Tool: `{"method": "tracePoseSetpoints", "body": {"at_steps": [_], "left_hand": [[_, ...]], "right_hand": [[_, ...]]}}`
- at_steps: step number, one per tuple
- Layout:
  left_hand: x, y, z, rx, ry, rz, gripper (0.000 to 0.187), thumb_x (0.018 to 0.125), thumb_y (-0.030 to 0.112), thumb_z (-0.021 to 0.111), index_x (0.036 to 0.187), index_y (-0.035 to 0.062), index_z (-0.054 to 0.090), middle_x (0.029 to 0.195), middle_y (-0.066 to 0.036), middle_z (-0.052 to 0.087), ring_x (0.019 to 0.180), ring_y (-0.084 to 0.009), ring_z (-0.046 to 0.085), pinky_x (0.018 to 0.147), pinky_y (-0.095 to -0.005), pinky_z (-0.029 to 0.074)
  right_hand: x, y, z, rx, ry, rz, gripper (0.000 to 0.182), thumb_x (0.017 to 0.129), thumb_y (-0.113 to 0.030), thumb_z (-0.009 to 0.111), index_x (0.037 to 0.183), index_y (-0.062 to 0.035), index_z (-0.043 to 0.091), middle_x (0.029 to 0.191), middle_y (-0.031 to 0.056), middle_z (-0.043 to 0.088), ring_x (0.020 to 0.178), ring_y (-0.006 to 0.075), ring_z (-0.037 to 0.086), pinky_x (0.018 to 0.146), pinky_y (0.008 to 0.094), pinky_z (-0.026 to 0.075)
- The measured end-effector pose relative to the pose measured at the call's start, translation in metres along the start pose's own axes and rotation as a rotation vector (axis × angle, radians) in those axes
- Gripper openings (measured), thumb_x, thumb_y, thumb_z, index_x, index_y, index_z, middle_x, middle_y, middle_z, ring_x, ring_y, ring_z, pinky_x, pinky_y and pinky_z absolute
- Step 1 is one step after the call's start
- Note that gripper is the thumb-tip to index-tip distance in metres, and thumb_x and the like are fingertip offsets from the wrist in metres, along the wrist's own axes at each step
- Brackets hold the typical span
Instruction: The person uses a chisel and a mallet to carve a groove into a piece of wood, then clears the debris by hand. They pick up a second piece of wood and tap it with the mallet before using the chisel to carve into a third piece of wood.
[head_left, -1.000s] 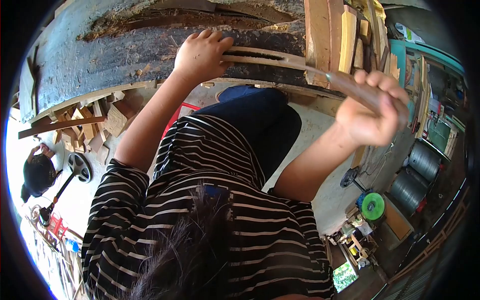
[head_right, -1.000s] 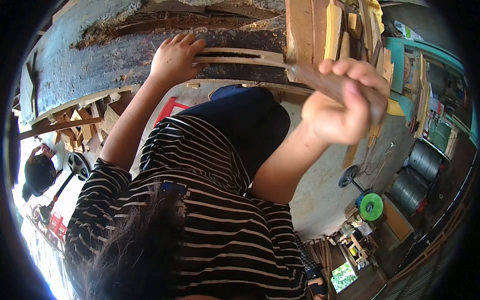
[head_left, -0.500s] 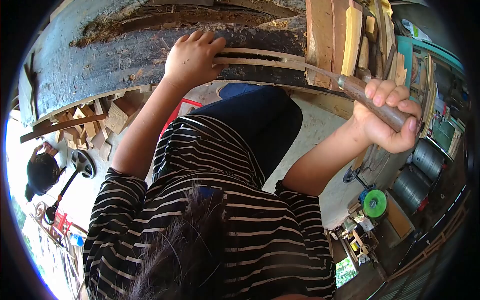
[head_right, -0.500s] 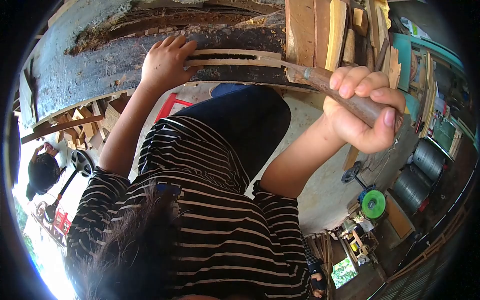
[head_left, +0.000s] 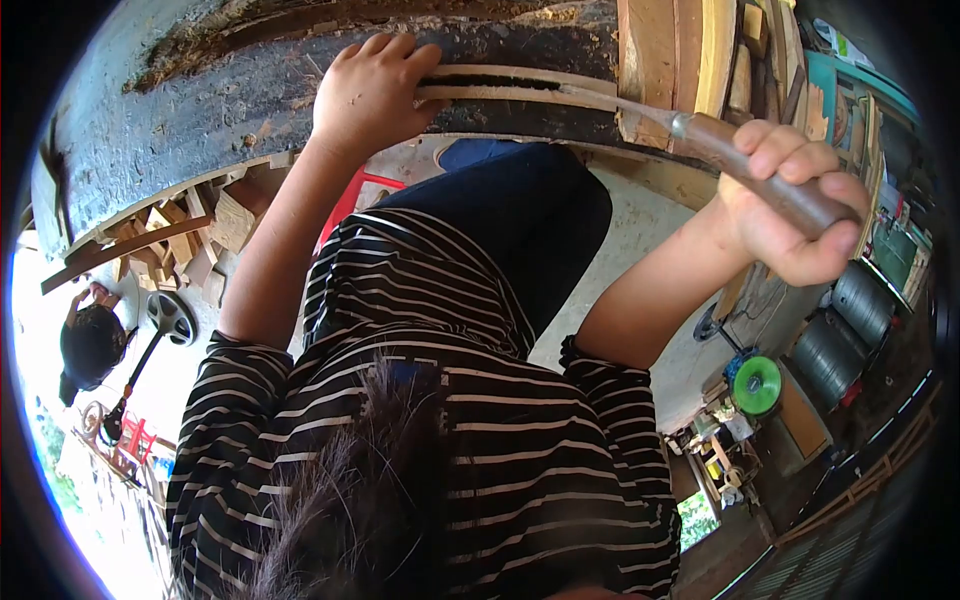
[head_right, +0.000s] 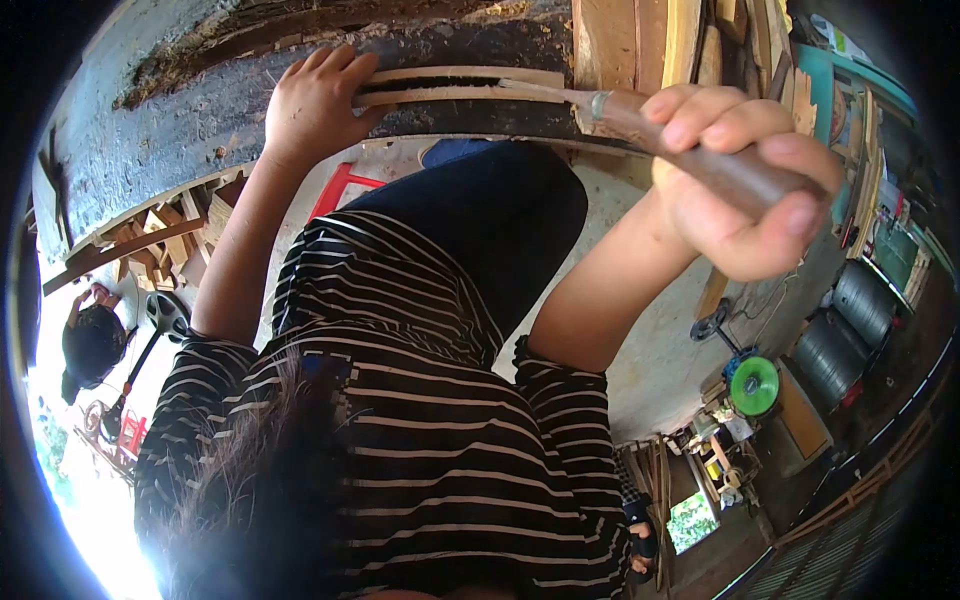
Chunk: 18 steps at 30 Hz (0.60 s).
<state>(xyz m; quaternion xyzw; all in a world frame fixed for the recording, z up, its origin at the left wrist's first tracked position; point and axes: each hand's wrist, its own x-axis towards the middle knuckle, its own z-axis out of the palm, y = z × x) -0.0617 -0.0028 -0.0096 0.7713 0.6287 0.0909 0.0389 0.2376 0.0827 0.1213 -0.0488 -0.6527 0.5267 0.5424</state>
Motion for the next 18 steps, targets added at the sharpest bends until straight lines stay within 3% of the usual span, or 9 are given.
{"method": "tracePoseSetpoints", "body": {"at_steps": [1,4,5,7,9,11,18], "left_hand": [[-0.001,-0.001,0.002,0.0,0.02,0.008,0.039,0.076,0.044,0.073,0.101,0.0169,0.061,0.092,-0.003,0.06,0.097,-0.0217,0.061,0.084,-0.0381,0.051],[0.0,0.0,-0.001,0.024,-0.01,0.014,0.038,0.076,0.044,0.073,0.101,0.0168,0.061,0.092,-0.003,0.06,0.097,-0.0218,0.061,0.084,-0.0382,0.051],[-0.001,0.0,0.001,0.02,0.017,0.017,0.038,0.077,0.045,0.072,0.1,0.0167,0.062,0.092,-0.003,0.06,0.097,-0.0217,0.062,0.084,-0.0385,0.051],[0.0,0.0,0.003,0.019,0.018,0.02,0.039,0.077,0.045,0.072,0.101,0.0166,0.062,0.093,-0.003,0.061,0.097,-0.0218,0.062,0.084,-0.0388,0.051],[0.0,-0.001,0.004,0.031,0.028,0.024,0.04,0.077,0.046,0.072,0.102,0.017,0.062,0.094,-0.003,0.061,0.097,-0.0224,0.062,0.084,-0.0394,0.051],[0.0,0.0,0.002,0.042,0.012,0.024,0.04,0.077,0.047,0.072,0.102,0.0171,0.062,0.094,-0.003,0.061,0.097,-0.0226,0.062,0.084,-0.0395,0.051],[0.0,0.002,0.002,0.066,-0.014,0.005,0.04,0.077,0.048,0.071,0.102,0.0172,0.062,0.095,-0.003,0.062,0.098,-0.0228,0.063,0.086,-0.0392,0.051]], "right_hand": [[0.001,-0.004,-0.005,0.011,0.056,0.033,0.036,0.095,-0.032,0.034,0.11,-0.0039,0.051,0.088,0.0219,0.058,0.069,0.033,0.06,0.064,0.0514,0.054],[0.008,0.0,0.001,0.01,0.304,0.243,0.03,0.085,-0.019,0.044,0.105,0.0008,0.054,0.085,0.0209,0.058,0.078,0.0324,0.059,0.069,0.0489,0.053],[0.008,0.006,0.005,-0.125,0.311,0.256,0.028,0.079,-0.013,0.048,0.1,0.0039,0.055,0.084,0.0197,0.057,0.078,0.0305,0.057,0.069,0.0458,0.052],[0.001,0.007,0.002,-0.182,0.245,0.25,0.031,0.079,-0.019,0.049,0.102,-0.0016,0.057,0.088,0.0151,0.055,0.084,0.0286,0.05,0.073,0.0443,0.044],[0.0,-0.004,0.0,-0.134,0.21,0.259,0.031,0.078,-0.021,0.049,0.101,-0.003,0.059,0.086,0.0144,0.055,0.081,0.0268,0.049,0.072,0.0428,0.043],[0.003,-0.017,0.0,0.092,0.338,0.221,0.025,0.079,-0.024,0.046,0.093,-0.0068,0.058,0.074,0.0157,0.056,0.065,0.0251,0.051,0.06,0.0439,0.043],[0.012,-0.031,-0.009,0.017,0.407,0.217,0.027,0.078,-0.034,0.044,0.077,-0.0113,0.058,0.062,0.0111,0.053,0.054,0.0248,0.047,0.055,0.0432,0.039]]}}
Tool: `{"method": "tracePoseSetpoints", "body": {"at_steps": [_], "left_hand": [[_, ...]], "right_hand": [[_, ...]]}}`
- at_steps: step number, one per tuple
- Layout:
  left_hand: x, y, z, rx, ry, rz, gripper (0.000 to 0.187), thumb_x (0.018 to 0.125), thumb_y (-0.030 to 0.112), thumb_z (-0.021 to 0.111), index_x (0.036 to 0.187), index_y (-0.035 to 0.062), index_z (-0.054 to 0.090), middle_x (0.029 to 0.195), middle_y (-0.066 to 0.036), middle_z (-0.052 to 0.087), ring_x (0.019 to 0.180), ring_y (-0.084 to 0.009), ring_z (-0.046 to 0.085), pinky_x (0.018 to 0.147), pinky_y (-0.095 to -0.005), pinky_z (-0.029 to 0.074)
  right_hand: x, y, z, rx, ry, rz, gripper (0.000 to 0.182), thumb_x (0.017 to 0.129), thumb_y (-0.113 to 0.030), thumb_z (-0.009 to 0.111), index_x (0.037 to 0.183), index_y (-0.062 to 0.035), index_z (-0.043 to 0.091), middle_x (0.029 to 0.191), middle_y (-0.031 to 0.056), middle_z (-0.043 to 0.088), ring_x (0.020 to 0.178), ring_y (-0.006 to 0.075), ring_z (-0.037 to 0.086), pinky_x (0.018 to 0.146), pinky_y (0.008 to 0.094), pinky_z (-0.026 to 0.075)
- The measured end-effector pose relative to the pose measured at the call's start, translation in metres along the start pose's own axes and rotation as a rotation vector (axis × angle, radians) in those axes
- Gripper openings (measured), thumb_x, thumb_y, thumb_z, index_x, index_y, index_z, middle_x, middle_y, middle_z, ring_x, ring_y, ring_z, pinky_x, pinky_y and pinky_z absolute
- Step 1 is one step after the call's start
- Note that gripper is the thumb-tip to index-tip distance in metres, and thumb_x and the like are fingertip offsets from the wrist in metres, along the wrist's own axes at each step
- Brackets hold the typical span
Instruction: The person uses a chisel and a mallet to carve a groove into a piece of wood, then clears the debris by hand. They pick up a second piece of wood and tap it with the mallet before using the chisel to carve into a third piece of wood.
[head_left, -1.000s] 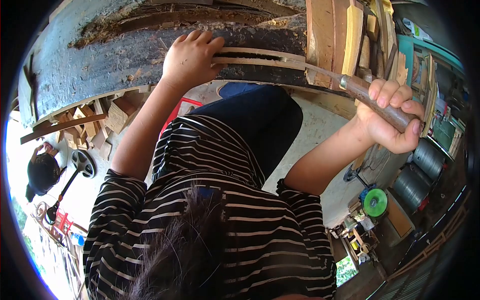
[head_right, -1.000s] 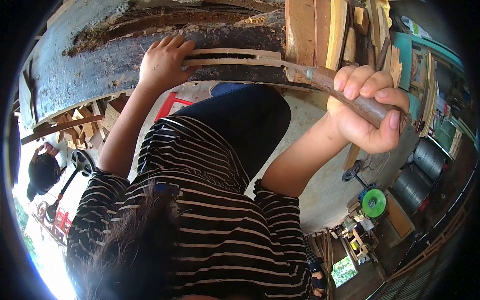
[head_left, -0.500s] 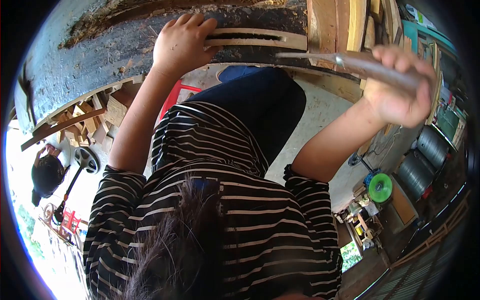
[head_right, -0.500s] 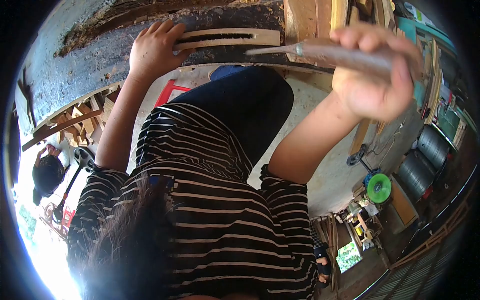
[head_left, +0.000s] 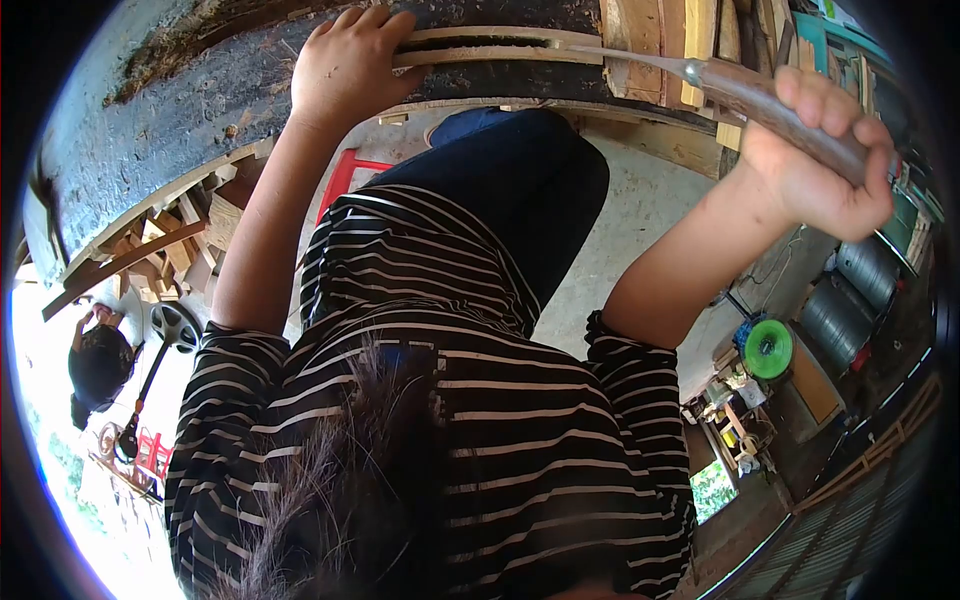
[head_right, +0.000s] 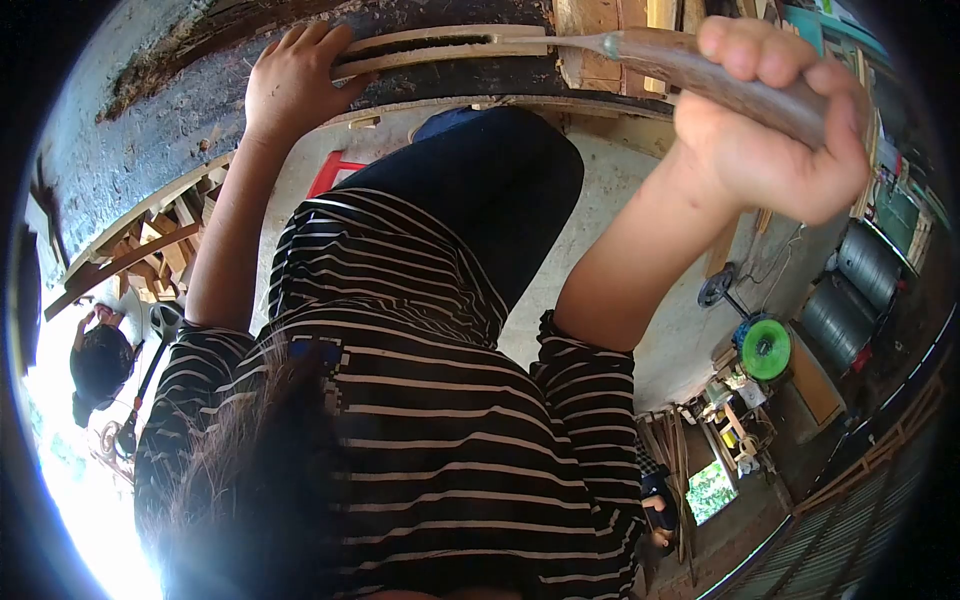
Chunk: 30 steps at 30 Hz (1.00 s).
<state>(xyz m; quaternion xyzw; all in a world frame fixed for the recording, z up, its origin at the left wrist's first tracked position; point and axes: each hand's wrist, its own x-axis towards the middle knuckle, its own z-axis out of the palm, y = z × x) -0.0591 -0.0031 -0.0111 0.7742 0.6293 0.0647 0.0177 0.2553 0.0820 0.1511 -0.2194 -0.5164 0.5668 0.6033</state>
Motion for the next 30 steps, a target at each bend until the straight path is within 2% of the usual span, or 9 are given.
{"method": "tracePoseSetpoints", "body": {"at_steps": [7,11,14,20,22,24,30], "left_hand": [[-0.002,-0.003,0.005,-0.003,0.081,0.024,0.038,0.078,0.048,0.071,0.101,0.0184,0.062,0.096,-0.002,0.062,0.098,-0.0221,0.063,0.085,-0.0388,0.052],[-0.001,-0.002,0.005,-0.004,0.083,0.009,0.037,0.078,0.047,0.071,0.1,0.0184,0.062,0.095,-0.003,0.062,0.098,-0.022,0.063,0.086,-0.0386,0.052],[-0.001,-0.001,0.004,-0.006,0.044,-0.005,0.038,0.078,0.047,0.071,0.101,0.0181,0.062,0.095,-0.003,0.062,0.098,-0.0217,0.063,0.086,-0.0387,0.052],[-0.001,-0.002,0.005,0.003,0.087,0.012,0.039,0.078,0.049,0.07,0.102,0.0182,0.062,0.097,-0.003,0.062,0.1,-0.0218,0.063,0.087,-0.0388,0.052],[0.001,0.0,-0.001,0.007,0.001,-0.015,0.039,0.078,0.048,0.07,0.102,0.0182,0.062,0.097,-0.003,0.063,0.1,-0.0218,0.063,0.087,-0.0387,0.052],[0.001,0.0,0.0,0.011,0.002,-0.019,0.039,0.078,0.048,0.07,0.102,0.0183,0.062,0.097,-0.003,0.063,0.099,-0.0218,0.063,0.087,-0.0387,0.052],[0.002,0.002,-0.003,0.014,-0.011,-0.017,0.038,0.078,0.048,0.07,0.101,0.0185,0.062,0.095,-0.003,0.063,0.098,-0.0214,0.063,0.087,-0.0383,0.052]], "right_hand": [[0.005,-0.008,0.004,-0.01,0.008,-0.027,0.024,0.075,-0.031,0.046,0.071,-0.0098,0.057,0.059,0.0108,0.053,0.051,0.0257,0.047,0.053,0.0436,0.039],[0.008,-0.007,0.002,0.025,0.029,-0.03,0.023,0.074,-0.03,0.045,0.07,-0.0101,0.057,0.058,0.0106,0.053,0.05,0.0254,0.048,0.054,0.0438,0.04],[0.009,0.009,0.001,-0.076,0.025,-0.037,0.023,0.073,-0.03,0.045,0.069,-0.0108,0.057,0.058,0.0098,0.053,0.05,0.0245,0.047,0.053,0.0435,0.04],[0.013,-0.002,0.002,0.122,-0.059,-0.015,0.024,0.073,-0.028,0.045,0.071,-0.0075,0.057,0.06,0.0124,0.055,0.051,0.0248,0.048,0.053,0.0428,0.04],[0.014,0.013,0.008,-0.004,-0.1,0.006,0.025,0.075,-0.026,0.044,0.073,-0.0063,0.058,0.061,0.0127,0.055,0.052,0.0246,0.048,0.054,0.0424,0.04],[0.016,0.01,0.009,-0.1,-0.14,0.032,0.024,0.073,-0.029,0.045,0.073,-0.0106,0.061,0.065,0.0083,0.057,0.059,0.023,0.048,0.061,0.0394,0.038],[0.027,0.005,0.005,-0.1,-0.214,0.094,0.026,0.075,-0.028,0.043,0.076,-0.0102,0.062,0.067,0.0092,0.058,0.061,0.0232,0.048,0.062,0.0405,0.038]]}}
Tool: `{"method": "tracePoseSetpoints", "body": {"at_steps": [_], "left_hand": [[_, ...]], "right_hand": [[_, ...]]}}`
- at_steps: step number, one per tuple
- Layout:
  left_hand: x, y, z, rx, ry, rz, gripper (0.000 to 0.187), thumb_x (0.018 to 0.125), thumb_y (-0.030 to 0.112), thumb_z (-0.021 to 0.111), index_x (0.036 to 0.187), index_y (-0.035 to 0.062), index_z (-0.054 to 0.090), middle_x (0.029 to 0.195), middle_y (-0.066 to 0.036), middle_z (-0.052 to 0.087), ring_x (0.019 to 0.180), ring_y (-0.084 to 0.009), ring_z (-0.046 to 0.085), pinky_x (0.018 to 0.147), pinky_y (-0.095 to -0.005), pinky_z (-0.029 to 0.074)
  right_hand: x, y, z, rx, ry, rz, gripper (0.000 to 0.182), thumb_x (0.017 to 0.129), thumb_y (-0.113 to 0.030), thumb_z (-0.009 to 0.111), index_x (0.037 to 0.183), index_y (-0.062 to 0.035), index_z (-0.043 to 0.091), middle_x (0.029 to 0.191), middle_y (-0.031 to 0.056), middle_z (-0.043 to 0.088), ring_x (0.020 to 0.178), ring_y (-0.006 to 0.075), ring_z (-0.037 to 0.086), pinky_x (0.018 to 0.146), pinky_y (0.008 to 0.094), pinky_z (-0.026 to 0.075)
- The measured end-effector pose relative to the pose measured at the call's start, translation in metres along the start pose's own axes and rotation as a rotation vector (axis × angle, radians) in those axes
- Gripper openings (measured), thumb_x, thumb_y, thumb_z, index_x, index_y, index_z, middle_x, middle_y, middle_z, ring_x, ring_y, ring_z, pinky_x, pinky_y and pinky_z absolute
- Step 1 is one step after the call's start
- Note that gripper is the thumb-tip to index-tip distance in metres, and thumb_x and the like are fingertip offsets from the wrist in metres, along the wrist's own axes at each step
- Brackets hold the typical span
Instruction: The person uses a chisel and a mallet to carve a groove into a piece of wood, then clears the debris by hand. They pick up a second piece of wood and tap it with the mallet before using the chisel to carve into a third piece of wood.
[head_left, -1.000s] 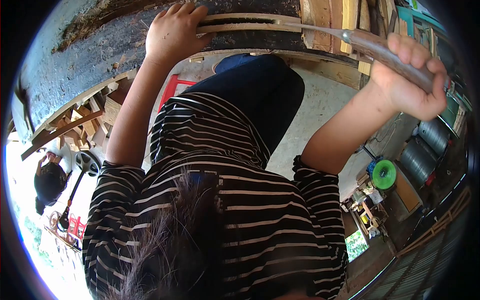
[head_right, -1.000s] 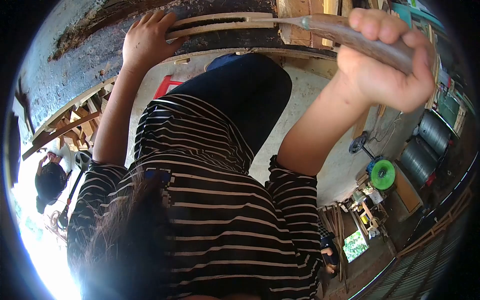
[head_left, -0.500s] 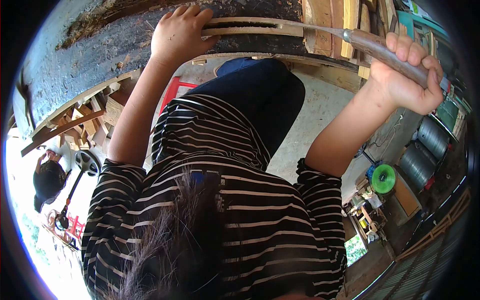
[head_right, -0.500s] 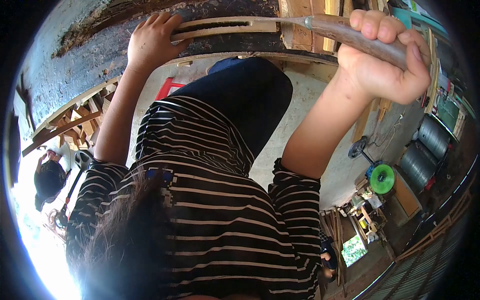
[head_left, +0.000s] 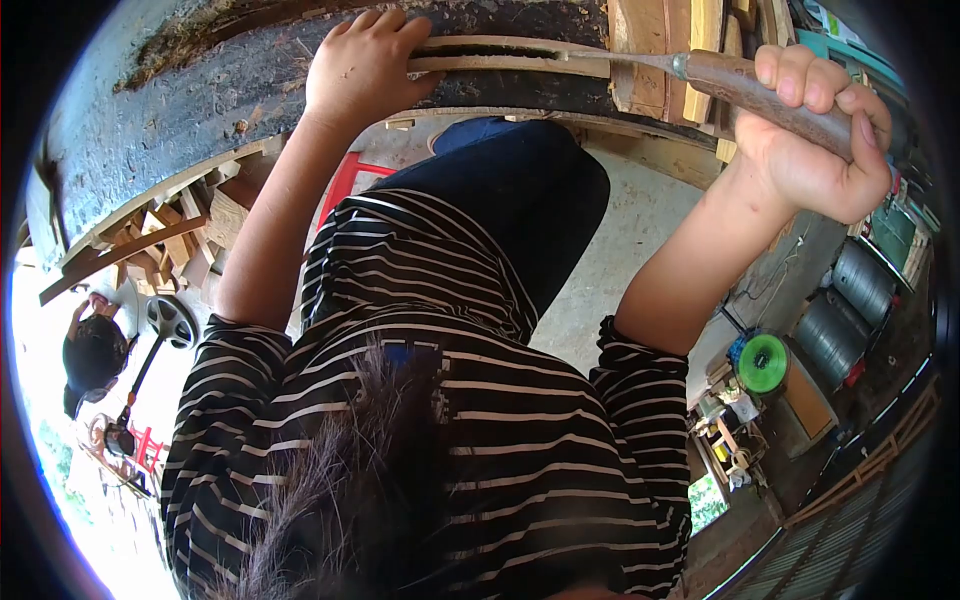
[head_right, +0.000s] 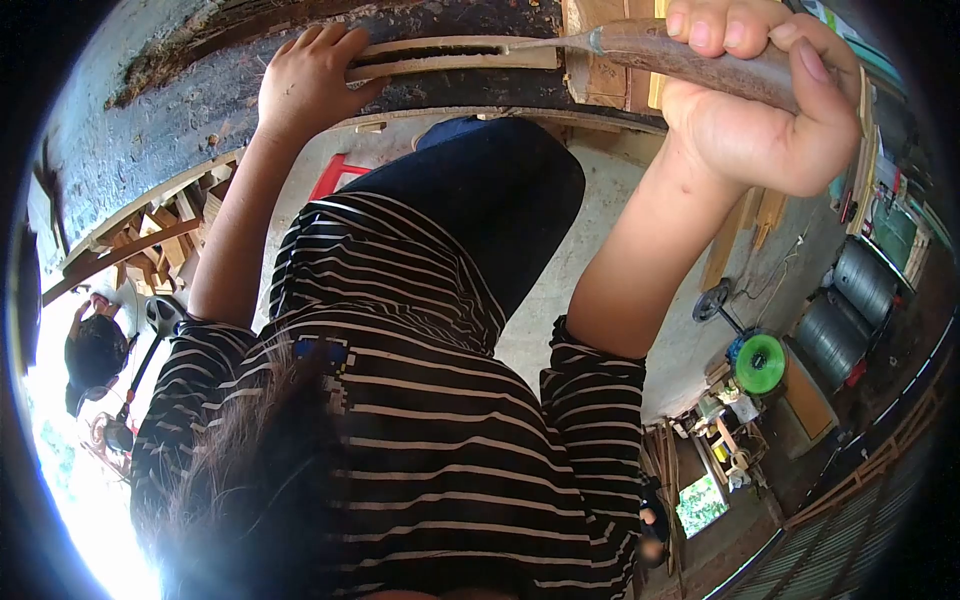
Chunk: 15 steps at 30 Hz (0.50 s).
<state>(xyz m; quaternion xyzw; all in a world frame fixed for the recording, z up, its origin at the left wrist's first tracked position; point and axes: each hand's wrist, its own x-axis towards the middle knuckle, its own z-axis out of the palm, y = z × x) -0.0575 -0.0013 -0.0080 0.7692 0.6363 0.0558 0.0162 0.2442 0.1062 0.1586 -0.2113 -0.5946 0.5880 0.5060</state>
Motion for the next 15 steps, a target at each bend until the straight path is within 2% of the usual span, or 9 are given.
{"method": "tracePoseSetpoints", "body": {"at_steps": [6,9,15], "left_hand": [[-0.001,-0.001,0.0,0.016,0.022,0.015,0.038,0.078,0.048,0.07,0.1,0.018,0.061,0.093,-0.003,0.062,0.097,-0.0213,0.063,0.087,-0.0381,0.052],[0.0,-0.002,0.001,0.005,0.009,0.017,0.038,0.079,0.049,0.07,0.1,0.0179,0.061,0.095,-0.003,0.062,0.097,-0.0214,0.063,0.087,-0.0384,0.051],[-0.002,-0.001,0.006,0.017,0.031,0.008,0.04,0.079,0.049,0.069,0.103,0.0184,0.062,0.099,-0.004,0.063,0.101,-0.0213,0.063,0.089,-0.0384,0.051]], "right_hand": [[0.01,-0.012,-0.006,0.051,-0.135,0.037,0.027,0.075,-0.026,0.043,0.079,-0.0083,0.063,0.068,0.0099,0.058,0.062,0.0233,0.048,0.062,0.0408,0.039],[0.007,0.003,0.002,0.04,-0.105,0.015,0.029,0.076,-0.026,0.044,0.081,-0.0054,0.063,0.069,0.0092,0.058,0.063,0.0224,0.048,0.063,0.0402,0.039],[0.004,0.001,-0.005,0.048,-0.136,0.036,0.031,0.075,-0.028,0.043,0.083,-0.0089,0.065,0.07,0.0077,0.058,0.063,0.0212,0.048,0.064,0.0384,0.039]]}}
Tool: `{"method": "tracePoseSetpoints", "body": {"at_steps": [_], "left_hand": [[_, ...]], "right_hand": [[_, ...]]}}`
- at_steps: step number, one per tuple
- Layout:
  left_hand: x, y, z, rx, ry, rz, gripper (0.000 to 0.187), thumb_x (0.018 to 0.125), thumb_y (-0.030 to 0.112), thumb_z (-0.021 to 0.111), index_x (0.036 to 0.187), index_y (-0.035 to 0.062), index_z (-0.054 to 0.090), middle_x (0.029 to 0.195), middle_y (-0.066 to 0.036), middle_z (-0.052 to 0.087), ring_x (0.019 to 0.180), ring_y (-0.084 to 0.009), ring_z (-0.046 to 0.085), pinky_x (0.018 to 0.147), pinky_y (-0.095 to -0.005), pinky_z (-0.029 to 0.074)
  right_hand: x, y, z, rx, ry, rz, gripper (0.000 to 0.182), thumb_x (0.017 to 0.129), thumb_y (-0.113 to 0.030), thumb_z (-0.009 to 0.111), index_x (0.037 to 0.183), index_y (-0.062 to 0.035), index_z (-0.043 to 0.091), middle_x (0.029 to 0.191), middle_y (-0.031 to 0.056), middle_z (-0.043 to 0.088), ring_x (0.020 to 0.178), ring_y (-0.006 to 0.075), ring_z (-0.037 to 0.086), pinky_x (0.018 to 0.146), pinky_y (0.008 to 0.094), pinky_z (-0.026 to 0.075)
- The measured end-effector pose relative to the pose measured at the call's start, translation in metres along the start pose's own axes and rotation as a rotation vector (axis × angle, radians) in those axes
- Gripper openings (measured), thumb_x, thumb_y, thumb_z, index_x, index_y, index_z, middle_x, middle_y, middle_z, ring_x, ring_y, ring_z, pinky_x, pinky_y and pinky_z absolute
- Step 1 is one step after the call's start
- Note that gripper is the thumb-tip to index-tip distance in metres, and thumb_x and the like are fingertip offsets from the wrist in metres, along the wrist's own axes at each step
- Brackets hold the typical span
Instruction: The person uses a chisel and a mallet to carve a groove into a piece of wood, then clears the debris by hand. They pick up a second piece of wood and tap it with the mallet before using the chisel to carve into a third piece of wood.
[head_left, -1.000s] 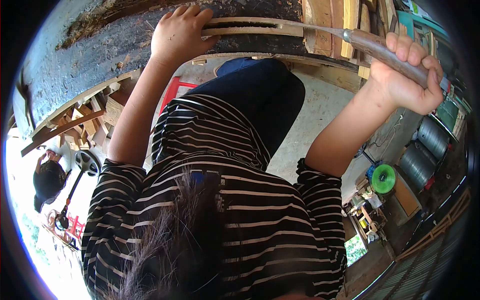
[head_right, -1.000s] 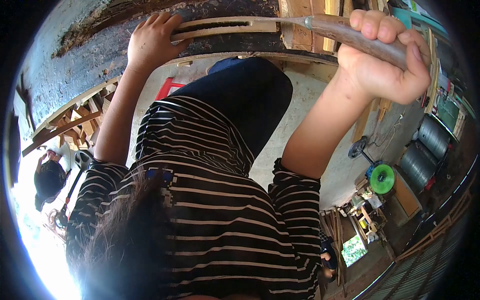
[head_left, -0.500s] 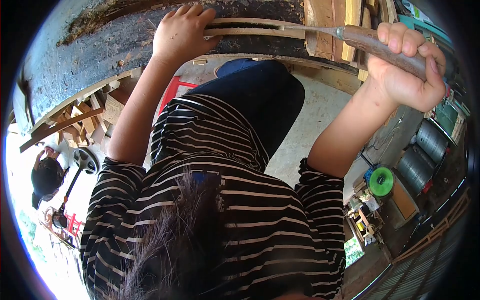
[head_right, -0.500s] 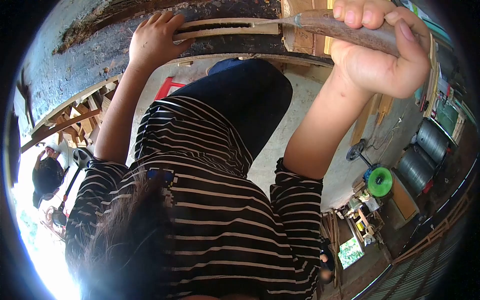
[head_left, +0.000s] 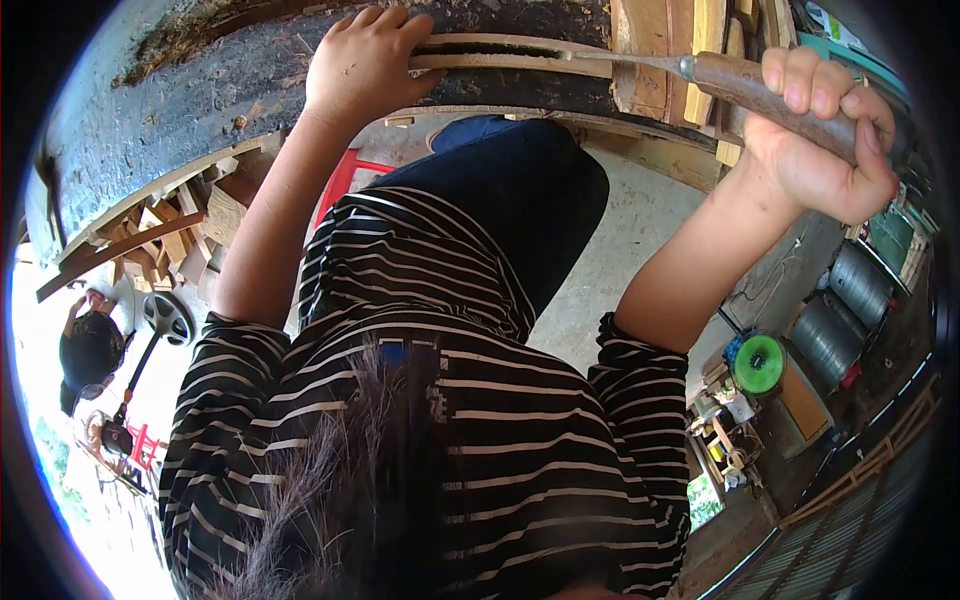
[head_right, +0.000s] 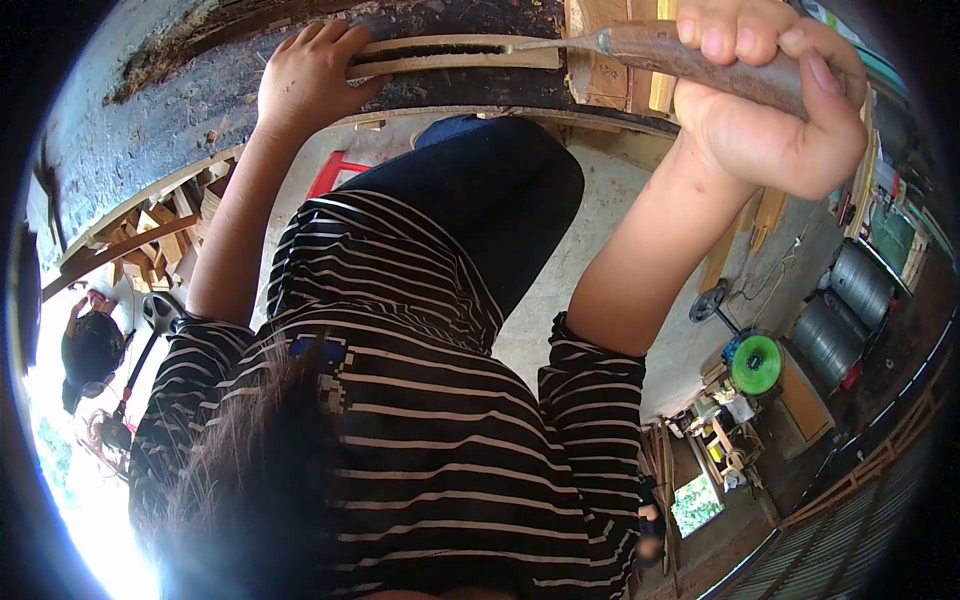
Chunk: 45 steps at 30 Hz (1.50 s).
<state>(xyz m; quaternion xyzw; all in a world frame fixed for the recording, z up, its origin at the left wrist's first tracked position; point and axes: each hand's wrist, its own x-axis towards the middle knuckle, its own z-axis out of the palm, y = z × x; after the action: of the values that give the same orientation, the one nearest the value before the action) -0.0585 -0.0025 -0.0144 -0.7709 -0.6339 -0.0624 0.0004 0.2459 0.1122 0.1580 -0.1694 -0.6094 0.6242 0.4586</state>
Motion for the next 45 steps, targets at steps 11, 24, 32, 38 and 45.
{"method": "tracePoseSetpoints", "body": {"at_steps": [11,24,32,38,45], "left_hand": [[0.0,-0.001,0.001,0.004,0.003,0.007,0.043,0.078,0.049,0.07,0.107,0.0183,0.062,0.102,-0.004,0.064,0.102,-0.0212,0.063,0.091,-0.0379,0.05],[0.0,-0.002,0.003,0.016,-0.004,0.014,0.043,0.079,0.051,0.068,0.106,0.018,0.062,0.103,-0.003,0.064,0.103,-0.0207,0.063,0.09,-0.0378,0.051],[0.0,-0.003,0.005,0.005,-0.005,0.017,0.043,0.08,0.051,0.068,0.108,0.0189,0.062,0.104,-0.004,0.064,0.103,-0.0213,0.063,0.091,-0.0383,0.051],[0.017,0.005,-0.025,-0.12,-0.205,-0.031,0.046,0.074,0.041,0.072,0.106,0.0098,0.061,0.101,-0.012,0.062,0.103,-0.0267,0.059,0.088,-0.0398,0.047],[0.019,0.004,-0.021,-0.143,-0.223,-0.023,0.045,0.076,0.047,0.069,0.101,0.0108,0.06,0.103,-0.009,0.06,0.108,-0.0263,0.055,0.091,-0.0387,0.045]], "right_hand": [[-0.002,0.006,-0.015,0.111,-0.091,-0.072,0.033,0.079,-0.026,0.039,0.089,-0.0052,0.063,0.072,0.0105,0.058,0.063,0.0221,0.049,0.061,0.0401,0.04],[-0.004,0.005,-0.012,0.104,-0.09,-0.084,0.033,0.079,-0.027,0.039,0.088,-0.0048,0.062,0.07,0.0106,0.056,0.063,0.0216,0.048,0.06,0.0392,0.039],[-0.004,0.01,-0.01,0.061,0.02,-0.011,0.032,0.074,-0.029,0.043,0.083,-0.0104,0.067,0.07,0.0071,0.058,0.063,0.0209,0.049,0.063,0.0374,0.038],[-0.002,0.053,0.037,-0.068,-0.06,-0.118,0.024,0.08,-0.013,0.042,0.091,0.001,0.057,0.071,0.0171,0.056,0.062,0.0274,0.051,0.058,0.0426,0.044],[0.003,0.03,0.032,-0.029,-0.093,-0.086,0.028,0.083,-0.016,0.039,0.093,0.0012,0.059,0.074,0.0188,0.058,0.066,0.0275,0.053,0.061,0.0427,0.044]]}}
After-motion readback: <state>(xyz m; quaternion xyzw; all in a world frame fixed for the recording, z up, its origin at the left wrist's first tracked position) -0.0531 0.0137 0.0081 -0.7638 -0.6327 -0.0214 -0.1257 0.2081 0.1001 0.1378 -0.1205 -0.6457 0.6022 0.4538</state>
